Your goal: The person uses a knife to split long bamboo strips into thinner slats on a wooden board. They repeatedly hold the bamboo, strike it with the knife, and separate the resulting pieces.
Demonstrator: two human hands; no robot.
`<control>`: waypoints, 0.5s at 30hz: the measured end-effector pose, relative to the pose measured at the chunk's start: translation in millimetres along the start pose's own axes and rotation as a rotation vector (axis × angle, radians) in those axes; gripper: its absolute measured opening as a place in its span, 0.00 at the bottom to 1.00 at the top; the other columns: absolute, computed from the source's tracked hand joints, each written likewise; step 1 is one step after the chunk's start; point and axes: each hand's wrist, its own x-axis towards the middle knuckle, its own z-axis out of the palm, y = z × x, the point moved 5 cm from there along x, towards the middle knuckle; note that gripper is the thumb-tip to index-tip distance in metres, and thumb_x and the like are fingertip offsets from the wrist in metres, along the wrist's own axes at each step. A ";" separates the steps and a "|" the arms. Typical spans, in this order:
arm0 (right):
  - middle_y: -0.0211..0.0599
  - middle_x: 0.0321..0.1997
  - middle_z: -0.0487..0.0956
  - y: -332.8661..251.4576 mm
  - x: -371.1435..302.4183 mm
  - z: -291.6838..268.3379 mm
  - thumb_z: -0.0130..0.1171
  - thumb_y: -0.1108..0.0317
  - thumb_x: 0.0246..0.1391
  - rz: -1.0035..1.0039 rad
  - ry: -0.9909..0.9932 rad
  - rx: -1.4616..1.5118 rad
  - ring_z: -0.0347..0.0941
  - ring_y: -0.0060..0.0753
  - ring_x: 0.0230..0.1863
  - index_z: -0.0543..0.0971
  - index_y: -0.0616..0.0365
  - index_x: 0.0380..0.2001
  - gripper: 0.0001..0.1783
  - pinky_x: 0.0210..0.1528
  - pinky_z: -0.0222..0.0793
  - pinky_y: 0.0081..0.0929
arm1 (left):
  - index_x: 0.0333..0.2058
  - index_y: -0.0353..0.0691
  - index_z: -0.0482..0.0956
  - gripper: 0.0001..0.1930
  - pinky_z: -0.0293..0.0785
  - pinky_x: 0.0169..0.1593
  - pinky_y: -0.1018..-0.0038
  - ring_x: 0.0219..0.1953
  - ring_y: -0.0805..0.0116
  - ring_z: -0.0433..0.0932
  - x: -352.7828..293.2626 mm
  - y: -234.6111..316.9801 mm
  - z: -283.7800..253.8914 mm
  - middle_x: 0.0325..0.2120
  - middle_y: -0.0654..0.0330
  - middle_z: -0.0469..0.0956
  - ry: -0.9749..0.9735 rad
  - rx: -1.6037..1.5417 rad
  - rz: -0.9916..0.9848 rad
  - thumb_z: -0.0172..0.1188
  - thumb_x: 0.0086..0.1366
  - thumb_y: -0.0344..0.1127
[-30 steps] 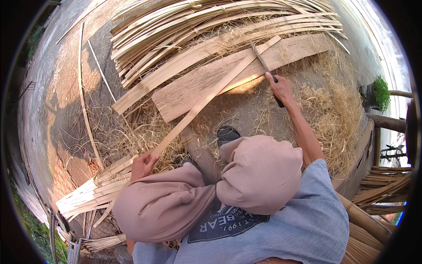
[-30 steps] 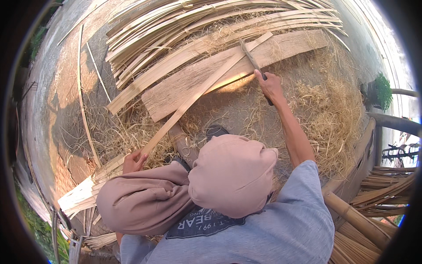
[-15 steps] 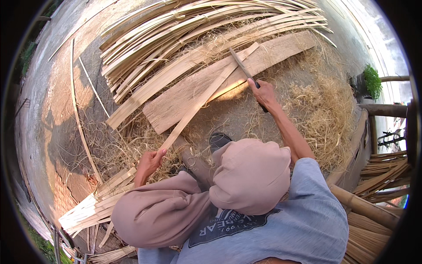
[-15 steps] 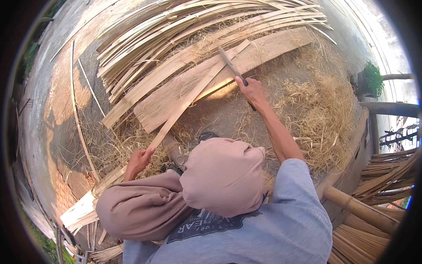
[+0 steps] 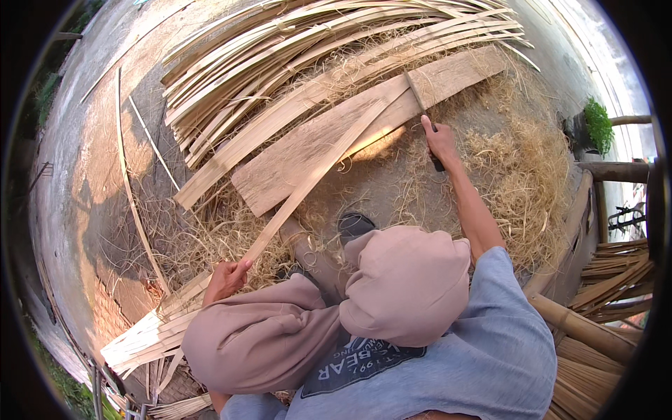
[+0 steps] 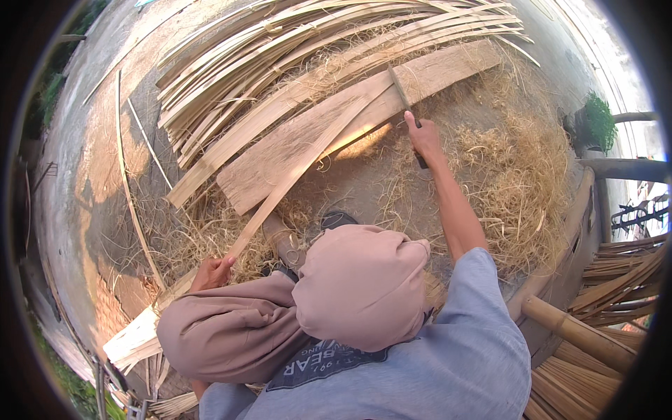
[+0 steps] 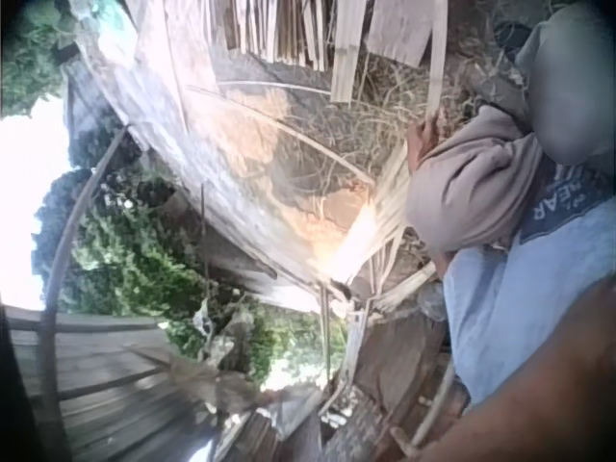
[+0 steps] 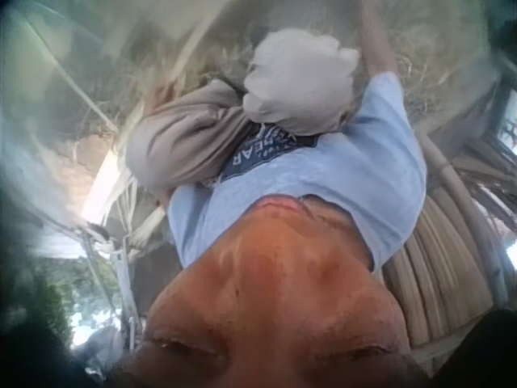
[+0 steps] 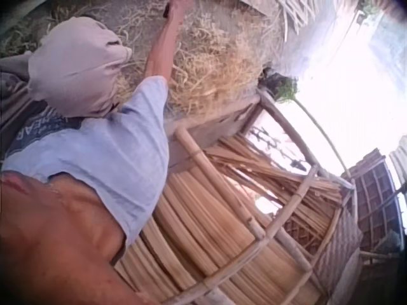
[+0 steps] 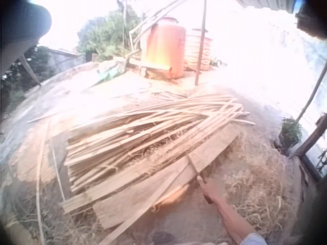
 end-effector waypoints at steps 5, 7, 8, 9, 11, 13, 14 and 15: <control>0.42 0.13 0.72 -52.1 -44.5 35.9 0.59 0.38 0.65 0.053 -0.102 0.183 0.68 0.34 0.17 0.76 0.65 0.19 0.37 0.23 0.64 0.40 | 0.29 0.39 0.82 0.26 0.64 0.25 0.64 0.16 0.60 0.71 2.3 27.2 18.7 0.13 0.56 0.73 0.239 0.233 0.159 0.56 0.75 0.57; 0.45 0.14 0.73 -116.3 -105.8 67.3 0.61 0.39 0.65 -0.111 -0.252 0.172 0.68 0.36 0.17 0.78 0.65 0.23 0.34 0.24 0.65 0.41 | 0.29 0.40 0.80 0.25 0.67 0.25 0.59 0.18 0.48 0.74 -0.5 77.0 40.5 0.17 0.49 0.77 0.447 0.439 0.372 0.54 0.76 0.56; 0.49 0.18 0.76 -146.5 -136.0 86.6 0.60 0.39 0.64 -0.221 -0.358 0.154 0.74 0.44 0.22 0.79 0.64 0.25 0.34 0.28 0.68 0.44 | 0.30 0.41 0.81 0.25 0.68 0.26 0.56 0.19 0.46 0.75 0.8 82.6 44.8 0.17 0.48 0.77 0.526 0.488 0.376 0.54 0.75 0.57; 0.52 0.22 0.79 -174.7 -170.2 104.4 0.59 0.38 0.64 -0.327 -0.461 0.145 0.79 0.51 0.27 0.80 0.63 0.27 0.34 0.32 0.72 0.48 | 0.31 0.43 0.83 0.25 0.69 0.27 0.54 0.20 0.43 0.76 5.8 83.3 49.4 0.18 0.47 0.78 0.605 0.539 0.377 0.54 0.75 0.58; 0.54 0.27 0.81 -180.7 -191.7 103.3 0.58 0.37 0.64 -0.379 -0.469 0.056 0.82 0.57 0.34 0.81 0.63 0.29 0.33 0.37 0.74 0.51 | 0.32 0.45 0.83 0.24 0.69 0.27 0.51 0.21 0.41 0.77 22.1 91.5 58.4 0.19 0.47 0.79 0.649 0.594 0.421 0.53 0.75 0.59; 0.55 0.30 0.82 -177.4 -186.5 101.8 0.57 0.37 0.65 -0.345 -0.499 0.024 0.83 0.60 0.39 0.81 0.62 0.30 0.33 0.41 0.75 0.54 | 0.31 0.46 0.81 0.24 0.69 0.27 0.50 0.21 0.41 0.77 13.6 83.2 54.4 0.18 0.47 0.79 0.687 0.612 0.380 0.52 0.75 0.60; 0.52 0.24 0.81 -163.6 -160.9 92.1 0.57 0.36 0.64 -0.373 -0.389 0.033 0.83 0.53 0.32 0.81 0.62 0.29 0.34 0.36 0.76 0.49 | 0.31 0.45 0.81 0.24 0.68 0.28 0.50 0.23 0.40 0.77 10.0 78.4 52.7 0.19 0.47 0.78 0.664 0.584 0.340 0.52 0.75 0.59; 0.50 0.21 0.80 -132.8 -130.0 69.5 0.57 0.35 0.64 -0.243 -0.337 0.004 0.82 0.49 0.28 0.81 0.62 0.28 0.35 0.33 0.75 0.46 | 0.30 0.44 0.80 0.24 0.67 0.29 0.50 0.24 0.39 0.77 20.7 83.8 57.4 0.20 0.46 0.78 0.605 0.553 0.346 0.52 0.75 0.59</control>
